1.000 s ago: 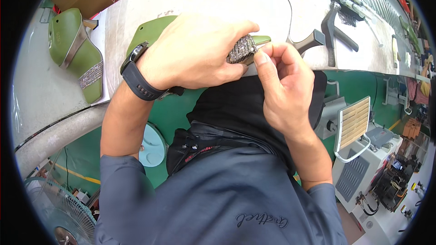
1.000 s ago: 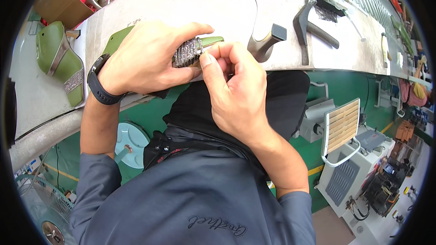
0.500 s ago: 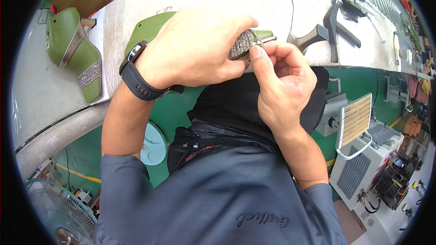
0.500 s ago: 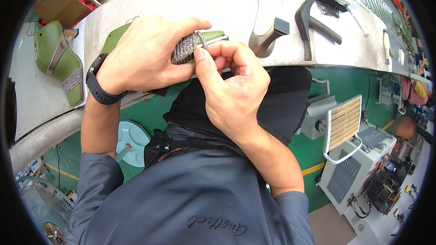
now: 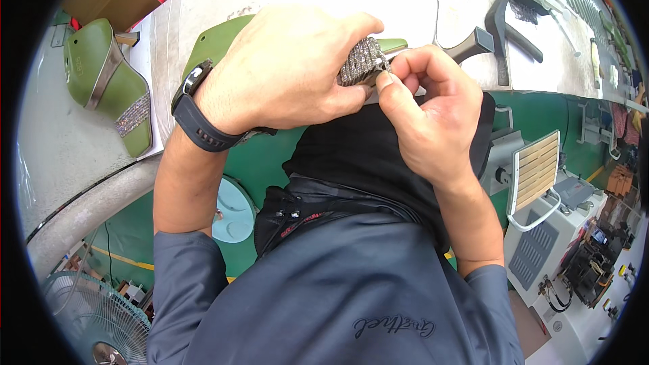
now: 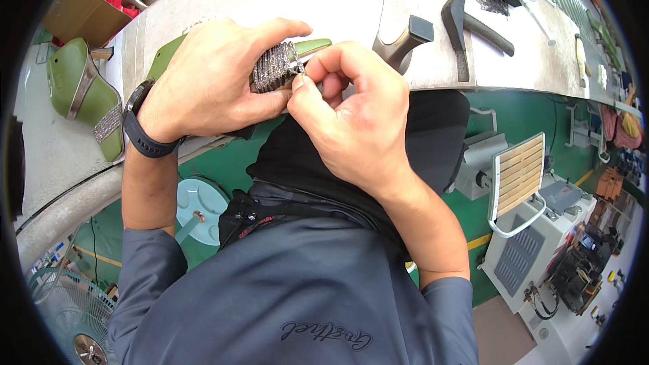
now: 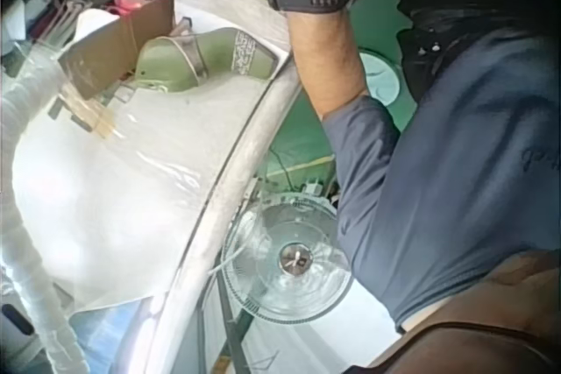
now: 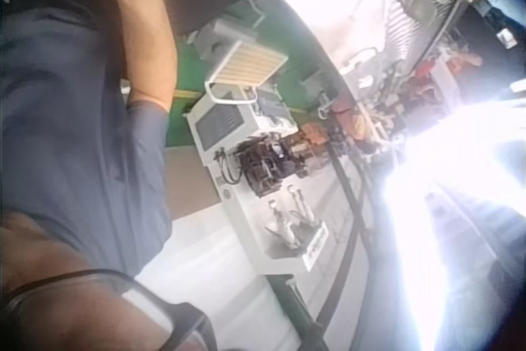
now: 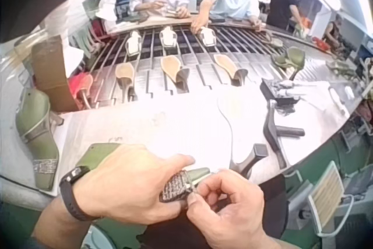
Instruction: The person picks up a green high-heeled shoe from an assembly line and uses a brush to apply a substance to the sole. The person then presses a tan sole piece onto the bottom of the shoe, secures it by hand, and uses a hammer to tap around the edges. A syringe is then used to apply a liquid along the seam between the sole and the shoe body.
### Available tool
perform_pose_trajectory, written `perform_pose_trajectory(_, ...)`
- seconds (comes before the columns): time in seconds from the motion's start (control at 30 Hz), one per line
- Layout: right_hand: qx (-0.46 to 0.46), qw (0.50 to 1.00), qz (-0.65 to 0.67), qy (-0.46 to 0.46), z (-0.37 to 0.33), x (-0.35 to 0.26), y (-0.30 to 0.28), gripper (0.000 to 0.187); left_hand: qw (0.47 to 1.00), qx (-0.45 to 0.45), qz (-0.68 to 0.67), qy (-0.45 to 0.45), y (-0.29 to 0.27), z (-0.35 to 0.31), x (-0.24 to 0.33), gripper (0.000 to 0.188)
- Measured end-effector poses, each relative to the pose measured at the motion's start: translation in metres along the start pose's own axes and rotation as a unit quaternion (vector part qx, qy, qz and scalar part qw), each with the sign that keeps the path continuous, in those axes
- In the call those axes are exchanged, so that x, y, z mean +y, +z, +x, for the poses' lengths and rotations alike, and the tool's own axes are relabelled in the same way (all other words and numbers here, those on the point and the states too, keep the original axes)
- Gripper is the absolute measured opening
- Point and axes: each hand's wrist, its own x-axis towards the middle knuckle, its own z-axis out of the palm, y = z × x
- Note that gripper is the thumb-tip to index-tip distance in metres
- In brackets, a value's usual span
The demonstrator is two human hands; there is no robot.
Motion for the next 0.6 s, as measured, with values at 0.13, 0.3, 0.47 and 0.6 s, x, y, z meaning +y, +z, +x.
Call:
perform_pose_trajectory(0.13,0.057,0.995,0.021,-0.076,-0.010,0.014,0.008,0.011,1.000,0.022,0.001,0.014,0.004,-0.001,-0.002,0.054)
perform_pose_trajectory(0.3,0.100,0.990,0.068,-0.070,-0.020,0.016,0.017,0.023,1.000,0.028,0.000,0.012,0.004,-0.001,-0.002,0.054)
perform_pose_trajectory(0.47,0.124,0.986,0.099,-0.050,-0.016,0.012,0.026,0.021,1.000,0.029,-0.006,0.009,0.005,-0.001,-0.002,0.053)
perform_pose_trajectory(0.6,0.111,0.988,0.103,-0.039,-0.018,0.012,0.026,0.022,1.000,0.029,0.001,0.005,0.005,-0.002,-0.001,0.052)
